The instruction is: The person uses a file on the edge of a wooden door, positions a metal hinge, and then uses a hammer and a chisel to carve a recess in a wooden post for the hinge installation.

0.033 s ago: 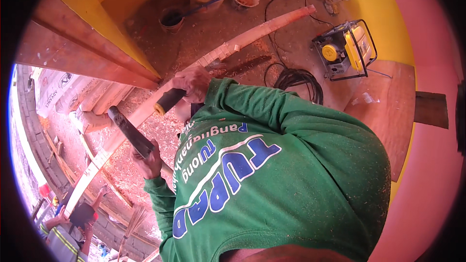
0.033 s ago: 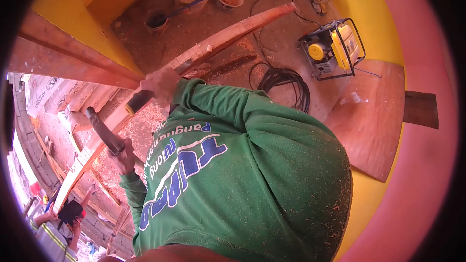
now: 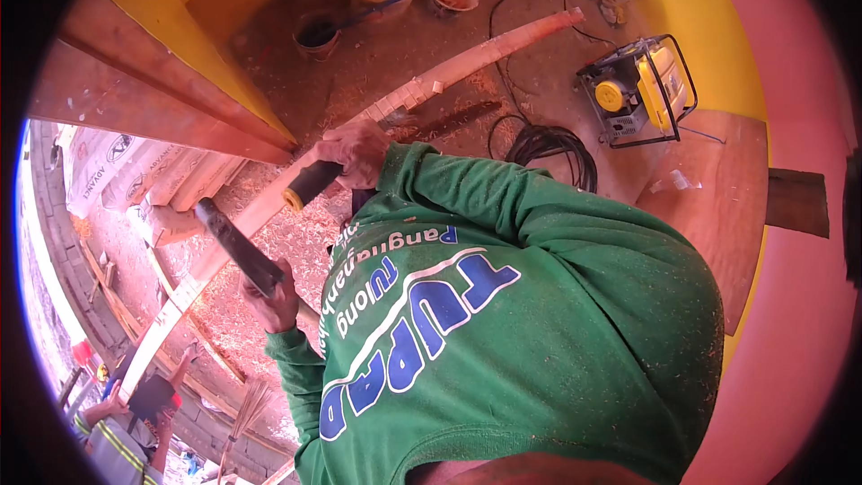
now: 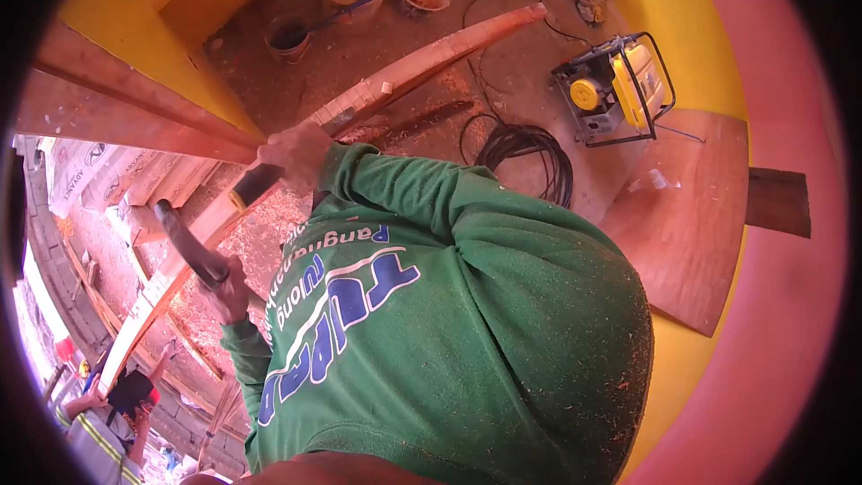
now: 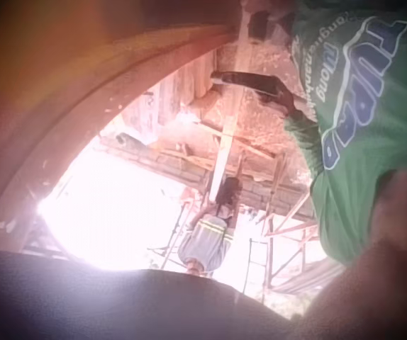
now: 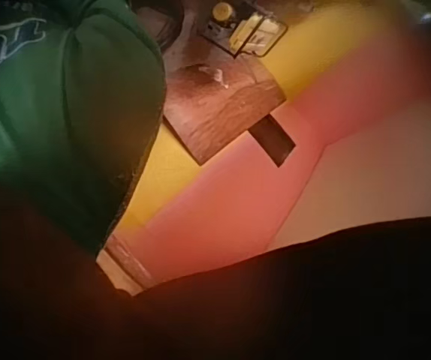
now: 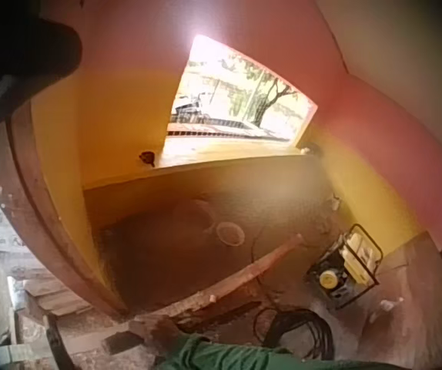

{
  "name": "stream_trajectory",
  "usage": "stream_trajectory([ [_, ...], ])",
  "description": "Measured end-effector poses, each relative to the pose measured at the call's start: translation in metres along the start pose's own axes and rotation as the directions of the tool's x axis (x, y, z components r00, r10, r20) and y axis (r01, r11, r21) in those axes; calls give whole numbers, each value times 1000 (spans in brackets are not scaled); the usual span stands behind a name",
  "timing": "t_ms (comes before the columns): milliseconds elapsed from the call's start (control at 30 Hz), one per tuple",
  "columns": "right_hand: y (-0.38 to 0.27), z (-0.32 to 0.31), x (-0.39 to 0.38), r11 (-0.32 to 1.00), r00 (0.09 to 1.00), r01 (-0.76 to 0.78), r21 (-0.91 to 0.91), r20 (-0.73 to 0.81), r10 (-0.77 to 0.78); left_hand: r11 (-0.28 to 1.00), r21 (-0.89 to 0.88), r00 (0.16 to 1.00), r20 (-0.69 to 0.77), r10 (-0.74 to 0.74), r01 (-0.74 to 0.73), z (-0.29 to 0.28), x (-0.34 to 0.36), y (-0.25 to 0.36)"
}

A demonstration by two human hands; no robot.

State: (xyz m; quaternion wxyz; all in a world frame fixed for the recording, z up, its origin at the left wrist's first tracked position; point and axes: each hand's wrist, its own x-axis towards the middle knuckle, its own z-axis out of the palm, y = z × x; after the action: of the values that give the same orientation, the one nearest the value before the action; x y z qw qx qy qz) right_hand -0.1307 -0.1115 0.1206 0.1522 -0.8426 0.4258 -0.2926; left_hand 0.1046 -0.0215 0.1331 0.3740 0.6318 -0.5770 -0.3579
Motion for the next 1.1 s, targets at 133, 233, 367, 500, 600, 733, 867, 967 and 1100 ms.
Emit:
stream_trajectory([
  [133,5,1,0,999,995,3,35,-101,1,998,-53,999,-26,26,-27,13,9,20],
  [233,4,-2,-3,999,998,2,45,-68,1,751,486,888,138,438,-446,33,16,14],
  [367,3,-1,-4,997,998,-57,46,-35,58,977,-44,977,35,211,-209,38,8,-5],
  [500,3,1,-3,1000,997,15,11,-76,-14,993,-40,991,79,111,-108,41,7,-17],
  [600,5,2,-4,999,999,-12,-49,-35,11,947,-321,996,76,54,-26,46,12,-20],
  [733,8,-3,-6,999,995,-8,42,-96,12,924,-359,988,-26,-153,134,52,9,-19],
  [867,12,-9,-7,997,997,-71,-43,-3,71,915,-404,994,93,60,-18,56,11,-14],
  [967,16,-10,-8,1000,997,-30,5,-71,30,972,-35,964,-134,228,-234,59,13,-8],
  [1100,18,-7,-11,999,997,-33,2,-74,33,992,38,992,49,119,-120,64,18,-2],
])
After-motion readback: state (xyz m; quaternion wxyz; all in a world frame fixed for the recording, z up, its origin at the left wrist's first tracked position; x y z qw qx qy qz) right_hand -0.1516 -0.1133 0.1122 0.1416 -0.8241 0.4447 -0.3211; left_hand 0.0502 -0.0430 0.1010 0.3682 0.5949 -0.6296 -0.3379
